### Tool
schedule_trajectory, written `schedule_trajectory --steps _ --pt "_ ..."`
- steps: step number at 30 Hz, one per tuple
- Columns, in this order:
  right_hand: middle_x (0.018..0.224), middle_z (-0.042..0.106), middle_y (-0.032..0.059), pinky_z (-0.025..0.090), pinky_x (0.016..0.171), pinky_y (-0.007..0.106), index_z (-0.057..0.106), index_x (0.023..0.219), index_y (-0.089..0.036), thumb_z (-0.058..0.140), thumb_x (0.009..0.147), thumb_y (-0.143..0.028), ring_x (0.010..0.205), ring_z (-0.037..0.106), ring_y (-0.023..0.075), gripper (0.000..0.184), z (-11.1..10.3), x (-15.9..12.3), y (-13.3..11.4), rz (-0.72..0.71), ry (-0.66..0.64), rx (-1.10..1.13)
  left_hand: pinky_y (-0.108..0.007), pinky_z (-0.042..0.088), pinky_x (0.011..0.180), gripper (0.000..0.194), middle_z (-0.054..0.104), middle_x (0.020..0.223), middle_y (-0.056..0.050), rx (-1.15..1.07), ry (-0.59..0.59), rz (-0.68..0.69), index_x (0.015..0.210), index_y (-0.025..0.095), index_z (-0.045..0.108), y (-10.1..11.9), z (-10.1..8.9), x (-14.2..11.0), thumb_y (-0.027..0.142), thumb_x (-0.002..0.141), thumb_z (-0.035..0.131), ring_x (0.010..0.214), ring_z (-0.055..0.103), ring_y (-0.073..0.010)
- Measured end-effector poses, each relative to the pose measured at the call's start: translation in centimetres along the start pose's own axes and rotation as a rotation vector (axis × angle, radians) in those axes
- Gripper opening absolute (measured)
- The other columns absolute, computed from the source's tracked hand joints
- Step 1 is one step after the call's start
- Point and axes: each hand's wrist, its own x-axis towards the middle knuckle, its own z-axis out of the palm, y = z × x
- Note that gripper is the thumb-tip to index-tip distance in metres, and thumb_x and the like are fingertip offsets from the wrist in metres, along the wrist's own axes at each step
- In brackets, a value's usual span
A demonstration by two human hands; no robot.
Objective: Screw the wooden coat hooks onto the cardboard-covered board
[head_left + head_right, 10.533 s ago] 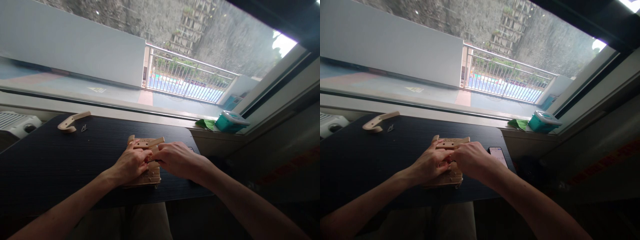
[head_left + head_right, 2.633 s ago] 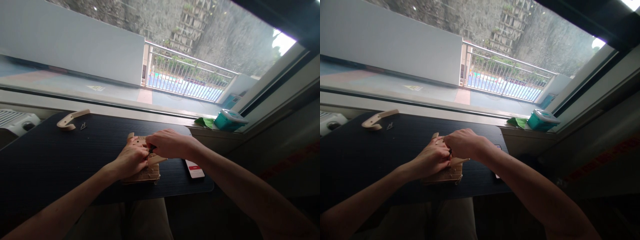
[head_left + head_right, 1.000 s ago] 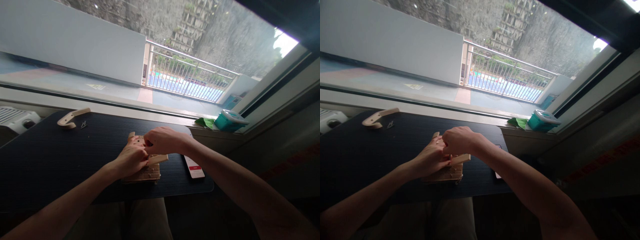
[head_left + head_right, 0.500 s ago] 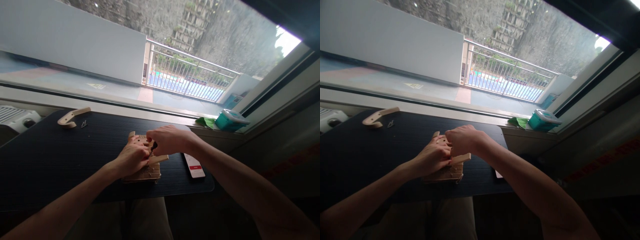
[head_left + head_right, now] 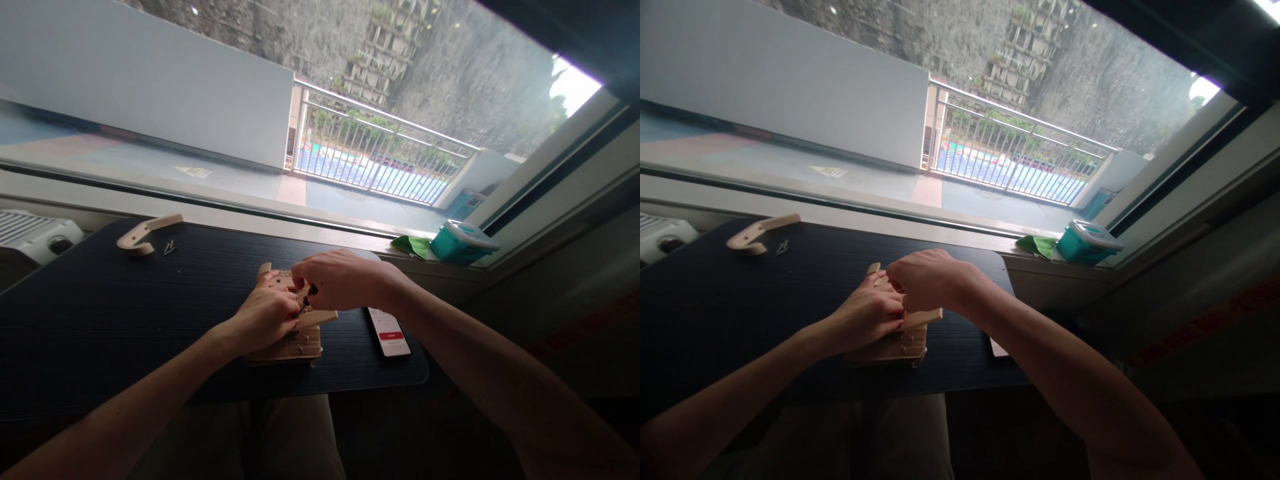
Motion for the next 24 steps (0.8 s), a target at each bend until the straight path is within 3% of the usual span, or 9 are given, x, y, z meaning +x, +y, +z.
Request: schedule_trajectory --steps 4,8,11,15,20,24 --pt "0.086 0.069 0.0062 0.034 0.06 0.025 0.066 0.079 -0.015 0.049 0.082 -0.015 0.078 0.061 0.0154 0.017 0.8 0.3 -0.1 -0.049 0.064 -0.032 -0.046 0.025 0.101 0.017 0.069 0.086 -0.001 -0.004 -0.001 -0.018 0.058 0.021 0.065 0.1 -0.1 0.0 0.023 0.075 0.061 0.099 0.056 -0.0217" --pt "0.085 0.069 0.0086 0.033 0.059 0.026 0.066 0.085 -0.015 0.043 0.089 -0.024 0.077 0.062 0.0176 0.024 1.3 0.5 0.0 0.018 0.09 -0.04 -0.048 0.024 0.101 0.017 0.069 0.085 -0.002 0.02 -0.013 -0.029 0.057 0.02 0.064 0.1 -0.1 0.1 0.023 0.073 0.062 0.101 0.056 -0.0233" --pt "0.087 0.069 0.0073 0.033 0.058 0.026 0.064 0.097 -0.017 0.052 0.082 -0.026 0.078 0.062 0.019 0.021 1.0 0.3 0.0 0.008 0.059 -0.016 -0.047 0.024 0.101 0.013 0.069 0.088 -0.001 0.015 -0.002 -0.014 0.061 0.021 0.065 0.1 -0.1 0.1 0.021 0.073 0.062 0.103 0.055 -0.0234" --pt "0.087 0.069 0.0077 0.032 0.056 0.025 0.065 0.087 -0.015 0.052 0.079 -0.018 0.077 0.062 0.0175 0.016 0.8 0.2 -0.3 -0.068 0.007 -0.032 -0.046 0.027 0.099 0.014 0.069 0.08 0.0 0.024 -0.007 0.006 0.062 0.022 0.065 0.0 -0.1 0.2 0.02 0.074 0.06 0.096 0.057 -0.0226" --pt "0.086 0.069 0.01 0.034 0.059 0.027 0.066 0.09 -0.015 0.048 0.085 -0.03 0.079 0.062 0.0201 0.024 0.8 0.3 -0.7 -0.016 0.059 -0.05 -0.049 0.027 0.1 0.012 0.069 0.101 -0.002 0.023 0.017 0.005 0.081 0.025 0.069 -0.1 0.0 0.0 0.02 0.074 0.06 0.107 0.054 -0.0255" --pt "0.087 0.07 0.0069 0.034 0.06 0.027 0.064 0.098 -0.019 0.054 0.078 -0.026 0.08 0.062 0.0199 0.024 0.2 -0.1 -0.4 0.008 0.034 -0.035 -0.048 0.025 0.101 0.009 0.069 0.096 -0.002 0.01 -0.016 -0.006 0.067 0.022 0.067 -0.1 0.0 0.0 0.022 0.074 0.062 0.105 0.054 -0.0242"
